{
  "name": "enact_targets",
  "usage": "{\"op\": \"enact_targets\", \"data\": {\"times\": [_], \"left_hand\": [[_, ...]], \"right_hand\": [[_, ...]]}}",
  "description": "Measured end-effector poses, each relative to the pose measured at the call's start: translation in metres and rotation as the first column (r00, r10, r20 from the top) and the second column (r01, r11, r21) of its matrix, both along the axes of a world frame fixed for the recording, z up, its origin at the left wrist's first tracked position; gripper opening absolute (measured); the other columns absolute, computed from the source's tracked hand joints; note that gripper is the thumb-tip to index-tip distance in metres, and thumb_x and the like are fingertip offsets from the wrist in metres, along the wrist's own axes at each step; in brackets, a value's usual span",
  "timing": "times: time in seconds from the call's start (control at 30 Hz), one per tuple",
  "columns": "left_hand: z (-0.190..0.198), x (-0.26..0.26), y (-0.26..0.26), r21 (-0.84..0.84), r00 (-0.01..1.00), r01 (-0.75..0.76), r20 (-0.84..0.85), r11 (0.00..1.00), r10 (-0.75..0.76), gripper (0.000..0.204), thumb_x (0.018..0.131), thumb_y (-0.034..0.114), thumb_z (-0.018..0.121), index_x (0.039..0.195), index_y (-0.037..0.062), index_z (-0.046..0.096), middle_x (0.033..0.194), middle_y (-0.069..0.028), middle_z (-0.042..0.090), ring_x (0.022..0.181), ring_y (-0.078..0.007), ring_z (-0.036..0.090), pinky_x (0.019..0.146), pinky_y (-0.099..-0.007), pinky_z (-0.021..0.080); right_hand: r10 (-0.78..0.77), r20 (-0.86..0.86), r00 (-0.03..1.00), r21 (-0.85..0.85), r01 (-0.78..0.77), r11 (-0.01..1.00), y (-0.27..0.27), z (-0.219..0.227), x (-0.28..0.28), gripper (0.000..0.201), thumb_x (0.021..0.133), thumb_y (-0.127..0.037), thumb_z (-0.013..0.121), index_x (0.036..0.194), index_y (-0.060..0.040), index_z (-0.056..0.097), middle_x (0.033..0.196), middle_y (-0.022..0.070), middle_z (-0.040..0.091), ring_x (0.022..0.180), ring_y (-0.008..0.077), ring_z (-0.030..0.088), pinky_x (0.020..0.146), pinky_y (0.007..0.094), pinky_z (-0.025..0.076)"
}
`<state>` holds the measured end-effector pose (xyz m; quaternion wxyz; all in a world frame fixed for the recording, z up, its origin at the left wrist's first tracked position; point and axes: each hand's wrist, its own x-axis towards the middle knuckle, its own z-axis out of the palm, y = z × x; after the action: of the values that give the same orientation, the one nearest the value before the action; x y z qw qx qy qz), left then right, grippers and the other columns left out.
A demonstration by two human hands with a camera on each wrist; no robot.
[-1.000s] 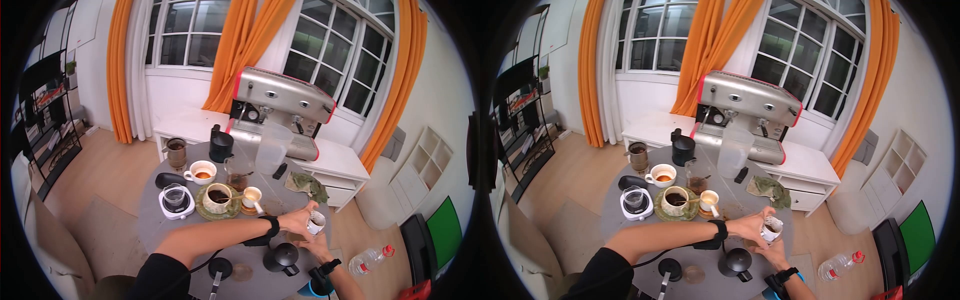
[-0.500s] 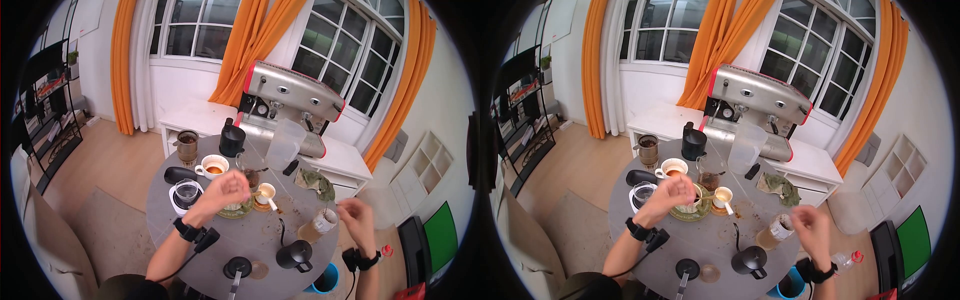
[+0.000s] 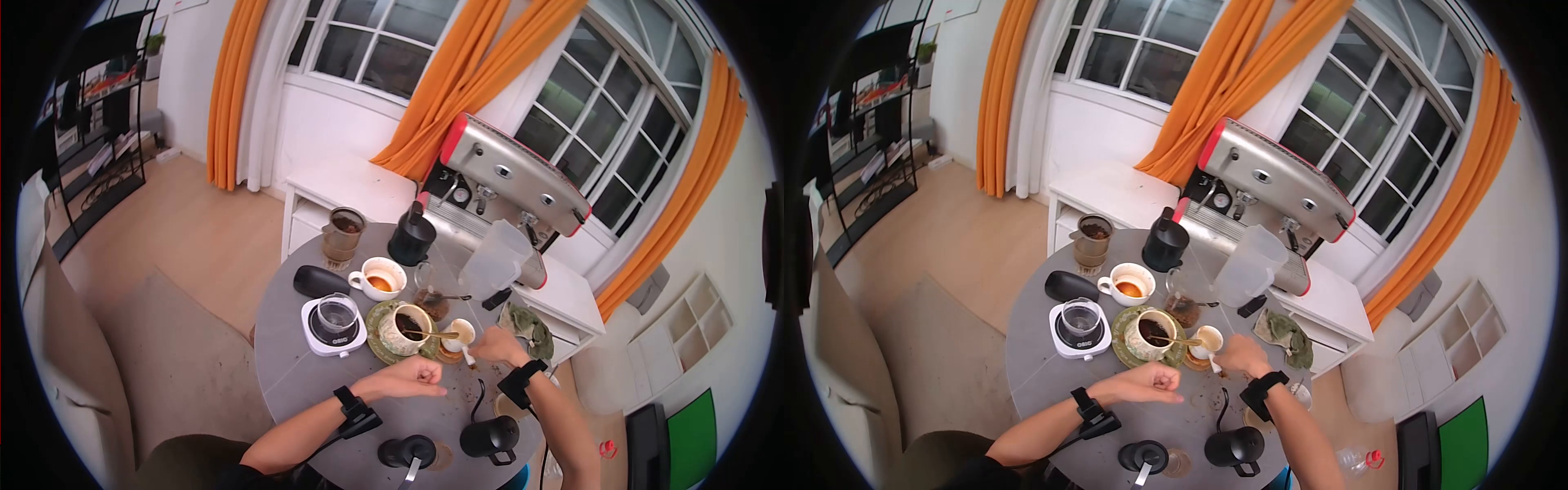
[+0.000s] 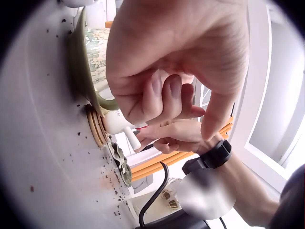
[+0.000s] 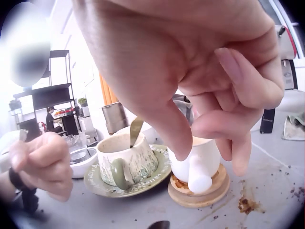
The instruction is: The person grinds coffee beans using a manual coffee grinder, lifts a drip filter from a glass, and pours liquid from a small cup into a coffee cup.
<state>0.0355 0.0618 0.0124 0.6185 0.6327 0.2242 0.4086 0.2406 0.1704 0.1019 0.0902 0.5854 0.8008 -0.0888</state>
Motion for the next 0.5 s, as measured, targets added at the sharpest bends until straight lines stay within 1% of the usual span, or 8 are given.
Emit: {"op": "enact_targets", "data": {"times": [0.03, 0.07, 0.1, 0.17, 0.2, 0.27, 0.37, 0.5], "left_hand": [[0.003, 0.0, -0.001, -0.002, 0.999, 0.033, -0.018, 0.999, -0.033, 0.035, 0.09, 0.015, 0.068, 0.07, 0.0119, 0.039, 0.065, 0.0106, 0.034, 0.059, 0.0004, 0.028, 0.05, -0.0208, 0.021], [0.001, -0.001, 0.0, -0.008, 1.0, 0.028, -0.008, 1.0, -0.028, 0.035, 0.09, 0.015, 0.068, 0.07, 0.0119, 0.039, 0.065, 0.0106, 0.034, 0.059, 0.0004, 0.028, 0.05, -0.0208, 0.021], [-0.002, -0.001, 0.002, 0.019, 0.999, 0.032, -0.019, 0.999, -0.031, 0.035, 0.09, 0.015, 0.068, 0.07, 0.0115, 0.039, 0.065, 0.0103, 0.034, 0.059, 0.0003, 0.028, 0.05, -0.021, 0.021], [-0.005, 0.001, 0.003, 0.039, 0.999, 0.032, -0.021, 0.999, -0.031, 0.036, 0.09, 0.016, 0.068, 0.07, 0.0111, 0.038, 0.065, 0.01, 0.034, 0.058, 0.0002, 0.028, 0.05, -0.0212, 0.021], [-0.004, 0.001, 0.002, 0.042, 0.999, 0.033, -0.012, 0.999, -0.033, 0.035, 0.09, 0.016, 0.068, 0.07, 0.0109, 0.039, 0.065, 0.0098, 0.034, 0.059, 0.0001, 0.028, 0.05, -0.0212, 0.021], [-0.005, 0.001, 0.003, 0.047, 1.0, 0.023, -0.003, 0.999, -0.023, 0.035, 0.09, 0.016, 0.068, 0.07, 0.0107, 0.039, 0.065, 0.0097, 0.034, 0.059, 0.0, 0.028, 0.05, -0.0213, 0.022], [-0.007, 0.003, 0.003, 0.043, 1.0, 0.017, -0.008, 0.999, -0.017, 0.036, 0.09, 0.017, 0.068, 0.07, 0.0106, 0.039, 0.065, 0.0095, 0.034, 0.059, -0.0001, 0.029, 0.05, -0.0216, 0.022], [-0.008, 0.004, 0.003, 0.034, 0.998, 0.022, -0.053, 0.999, -0.02, 0.036, 0.09, 0.018, 0.068, 0.07, 0.0107, 0.039, 0.065, 0.0095, 0.034, 0.059, -0.0005, 0.029, 0.051, -0.0217, 0.023]], "right_hand": [[0.016, -0.044, 0.999, -0.015, -0.017, 1.0, 0.01, -0.011, 0.007, 0.036, 0.075, -0.031, 0.073, 0.067, 0.0039, 0.068, 0.059, 0.0151, 0.062, 0.056, 0.0222, 0.061, 0.055, 0.0363, 0.047], [-0.033, -0.042, 0.999, -0.157, 0.026, 0.987, 0.018, -0.015, 0.009, 0.043, 0.075, -0.038, 0.072, 0.082, 0.0049, 0.069, 0.082, 0.0212, 0.069, 0.078, 0.0334, 0.068, 0.071, 0.0398, 0.052], [-0.031, -0.033, 0.999, -0.162, 0.025, 0.986, 0.02, -0.018, 0.01, 0.043, 0.075, -0.038, 0.072, 0.082, 0.0049, 0.069, 0.082, 0.0212, 0.069, 0.078, 0.0334, 0.068, 0.071, 0.0398, 0.052], [-0.105, -0.146, 0.984, -0.32, 0.054, 0.946, 0.018, -0.017, 0.008, 0.036, 0.081, -0.031, 0.071, 0.078, 0.0047, 0.069, 0.074, 0.0164, 0.069, 0.059, 0.0215, 0.061, 0.055, 0.0349, 0.047], [-0.101, -0.139, 0.985, -0.324, 0.051, 0.945, 0.015, -0.016, 0.007, 0.036, 0.081, -0.031, 0.071, 0.078, 0.0047, 0.069, 0.074, 0.0164, 0.069, 0.059, 0.0215, 0.061, 0.055, 0.0349, 0.047], [-0.216, -0.296, 0.931, -0.441, 0.068, 0.895, 0.009, -0.012, 0.002, 0.026, 0.086, -0.024, 0.068, 0.079, 0.0002, 0.072, 0.065, 0.0004, 0.063, 0.05, 0.0066, 0.042, 0.043, 0.0252, 0.031], [-0.307, -0.357, 0.882, -0.516, 0.087, 0.852, 0.001, -0.004, -0.005, 0.022, 0.087, -0.023, 0.068, 0.084, -0.0011, 0.072, 0.066, -0.0011, 0.063, 0.051, 0.0046, 0.038, 0.042, 0.0229, 0.026], [-0.401, -0.323, 0.857, -0.553, 0.173, 0.815, -0.002, -0.002, -0.007, 0.02, 0.088, -0.021, 0.067, 0.087, -0.0019, 0.072, 0.071, 0.0, 0.067, 0.052, 0.0037, 0.037, 0.041, 0.0223, 0.022]]}}
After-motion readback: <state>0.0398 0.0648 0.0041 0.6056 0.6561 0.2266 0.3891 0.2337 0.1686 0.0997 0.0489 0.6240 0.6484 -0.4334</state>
